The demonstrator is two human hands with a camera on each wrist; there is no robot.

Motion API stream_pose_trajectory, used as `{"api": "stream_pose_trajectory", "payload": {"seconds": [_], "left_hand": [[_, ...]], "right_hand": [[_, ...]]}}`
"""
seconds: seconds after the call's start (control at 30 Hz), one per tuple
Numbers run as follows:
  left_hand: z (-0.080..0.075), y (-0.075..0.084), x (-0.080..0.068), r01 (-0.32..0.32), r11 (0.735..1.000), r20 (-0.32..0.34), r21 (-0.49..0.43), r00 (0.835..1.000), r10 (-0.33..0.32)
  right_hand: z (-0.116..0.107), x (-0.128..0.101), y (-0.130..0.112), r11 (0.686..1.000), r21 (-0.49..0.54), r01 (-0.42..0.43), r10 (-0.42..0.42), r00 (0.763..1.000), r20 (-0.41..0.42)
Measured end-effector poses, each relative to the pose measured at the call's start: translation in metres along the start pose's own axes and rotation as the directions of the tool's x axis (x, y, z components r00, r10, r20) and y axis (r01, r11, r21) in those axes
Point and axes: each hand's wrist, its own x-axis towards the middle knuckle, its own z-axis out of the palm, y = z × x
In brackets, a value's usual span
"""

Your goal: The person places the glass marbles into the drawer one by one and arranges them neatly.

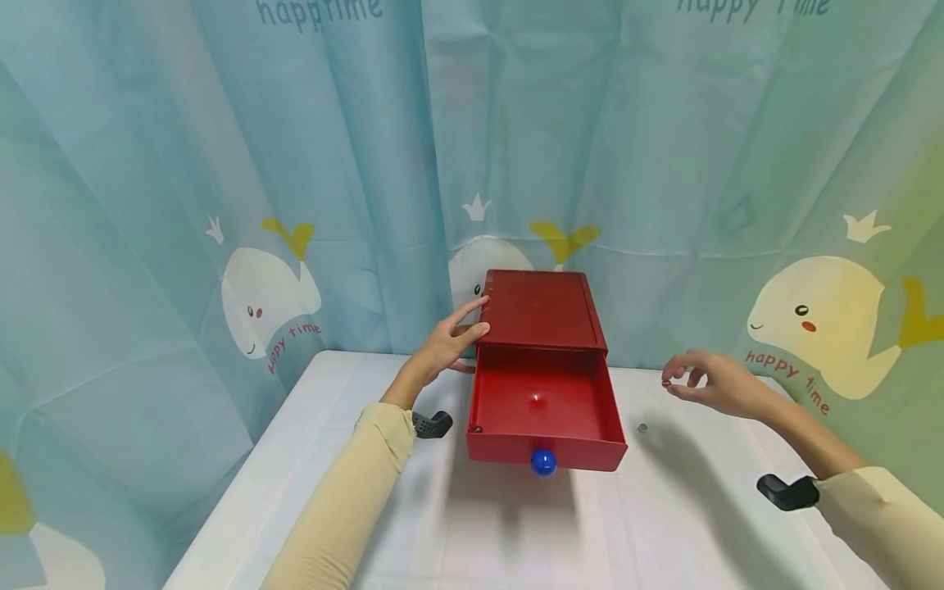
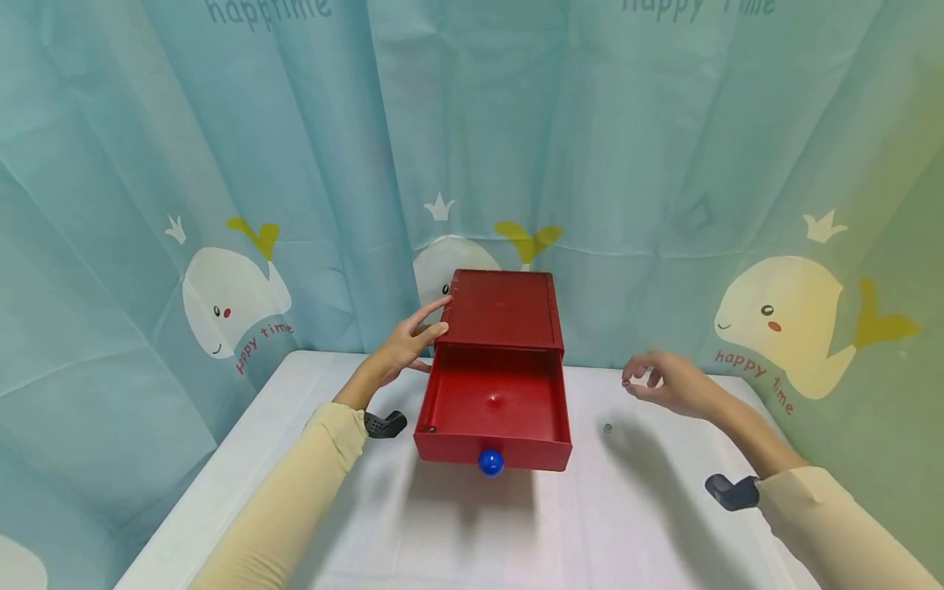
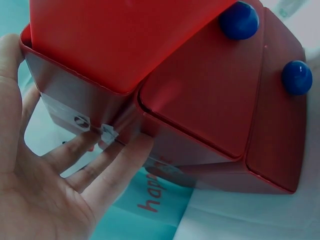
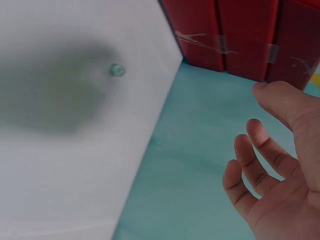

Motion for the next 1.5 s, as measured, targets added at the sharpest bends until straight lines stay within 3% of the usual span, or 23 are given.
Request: {"api": "stream_pose_trajectory", "payload": {"seconds": [0.6,1.03,1.23,1.5], "left_hand": [[0.001,0.001,-0.003,-0.001,1.0,0.001,0.006,1.0,0.001],[0.002,0.001,-0.002,0.0,1.0,-0.006,0.007,1.0,0.0],[0.002,0.001,-0.002,0.002,1.0,-0.006,0.008,1.0,-0.002],[0.001,0.001,-0.002,-0.003,1.0,-0.009,0.015,1.0,0.003]], "right_hand": [[-0.042,0.017,-0.035,0.994,-0.044,0.095,-0.101,0.986,-0.132],[-0.073,0.027,-0.055,0.994,-0.041,0.102,-0.109,0.969,-0.224],[-0.08,0.029,-0.065,0.998,0.011,0.054,-0.049,0.96,-0.276],[-0.087,0.035,-0.077,0.985,0.171,-0.009,0.063,0.948,-0.312]]}}
